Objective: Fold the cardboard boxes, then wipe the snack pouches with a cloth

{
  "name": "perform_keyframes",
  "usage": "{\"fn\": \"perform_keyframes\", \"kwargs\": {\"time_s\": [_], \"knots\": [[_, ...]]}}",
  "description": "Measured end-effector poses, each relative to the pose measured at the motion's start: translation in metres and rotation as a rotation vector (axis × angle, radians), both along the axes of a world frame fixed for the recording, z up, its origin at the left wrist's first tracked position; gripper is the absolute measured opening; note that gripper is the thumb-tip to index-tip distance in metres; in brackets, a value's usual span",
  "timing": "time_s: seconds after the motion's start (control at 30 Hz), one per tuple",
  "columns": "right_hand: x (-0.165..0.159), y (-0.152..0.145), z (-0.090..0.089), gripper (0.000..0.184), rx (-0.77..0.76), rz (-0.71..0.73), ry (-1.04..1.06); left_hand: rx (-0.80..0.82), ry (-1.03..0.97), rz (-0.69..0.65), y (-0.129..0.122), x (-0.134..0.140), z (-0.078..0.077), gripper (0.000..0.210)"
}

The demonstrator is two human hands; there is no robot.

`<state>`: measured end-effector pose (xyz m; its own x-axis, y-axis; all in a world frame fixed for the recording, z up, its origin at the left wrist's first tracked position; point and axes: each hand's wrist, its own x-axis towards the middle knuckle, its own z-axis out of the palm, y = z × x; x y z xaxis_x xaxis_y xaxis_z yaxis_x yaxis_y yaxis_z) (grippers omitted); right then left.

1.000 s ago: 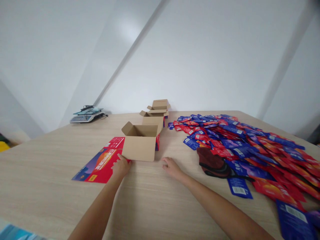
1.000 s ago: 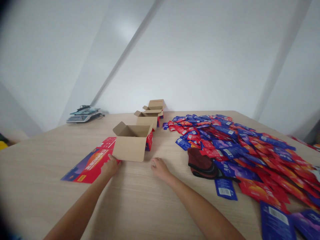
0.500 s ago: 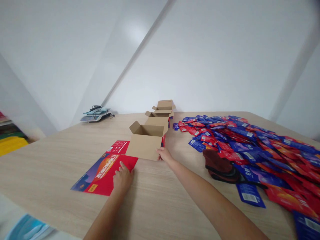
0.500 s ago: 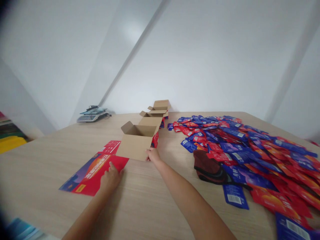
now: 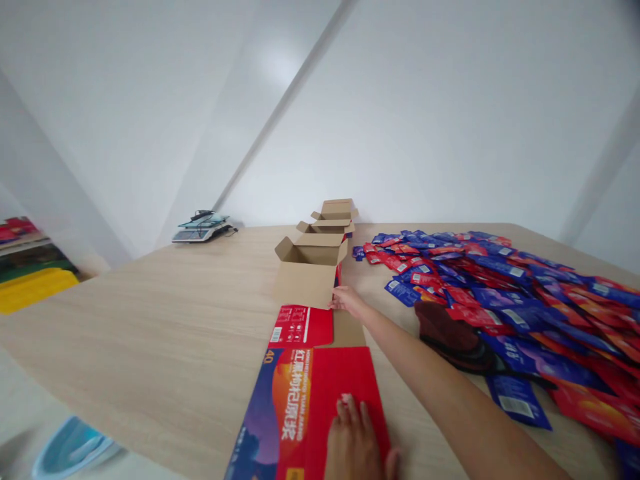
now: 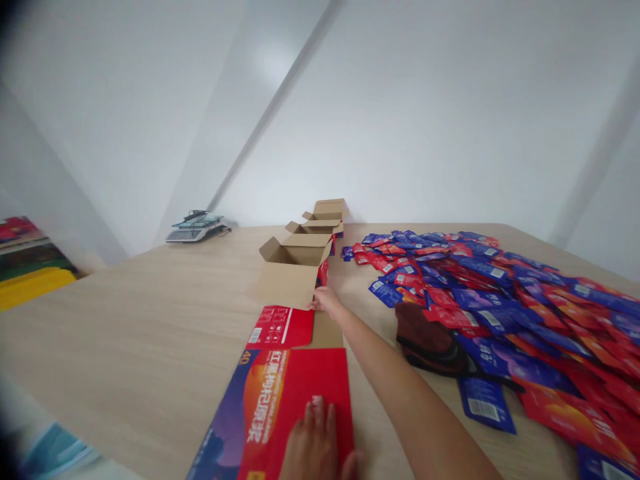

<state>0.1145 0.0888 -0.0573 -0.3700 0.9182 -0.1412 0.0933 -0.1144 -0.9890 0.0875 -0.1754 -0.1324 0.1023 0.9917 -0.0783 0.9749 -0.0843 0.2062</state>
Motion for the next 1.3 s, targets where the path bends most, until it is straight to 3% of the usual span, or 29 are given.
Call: {"fn": "perform_keyframes", "kwargs": {"time_s": [0.13,0.3,0.43,0.6,0.67,0.77,0.83,1.07,1.2,1.3], "knots": [[0.034,-0.007,-0.005,0.01,0.114,-0.012,-0.138,0.0,-0.047,-0.175,0.007,0.059,0.006,0.089],[0.096,-0.019,-0.022,0.018,0.368,-0.076,-0.397,0.049,-0.061,-0.444,0.021,0.091,0.021,0.09],[0.139,-0.038,-0.04,0.037,0.516,-0.094,-0.566,-0.024,-0.119,-0.518,0.032,0.087,0.041,0.085],[0.187,-0.045,-0.056,0.04,0.629,-0.179,-0.689,-0.025,-0.221,-0.561,0.057,0.04,0.057,0.069],[0.201,-0.041,-0.058,0.04,0.644,-0.217,-0.721,0.02,-0.214,-0.472,0.073,0.014,0.054,0.064],[0.207,-0.037,-0.057,0.04,0.643,-0.242,-0.772,0.196,-0.15,-0.095,0.101,-0.024,0.047,0.059],[0.202,-0.039,-0.057,0.044,0.626,-0.261,-0.815,0.253,-0.139,0.084,0.116,-0.044,0.044,0.058],[0.181,-0.041,-0.049,0.056,0.427,-0.359,-0.918,0.343,-0.377,0.195,0.134,-0.065,0.035,0.054],[0.193,-0.034,-0.045,0.036,0.28,-0.378,-0.859,0.368,-0.641,0.336,0.138,-0.066,0.035,0.051],[0.202,-0.031,-0.044,0.022,0.194,-0.367,-0.739,0.291,-1.01,0.4,0.138,-0.067,0.04,0.042]]}}
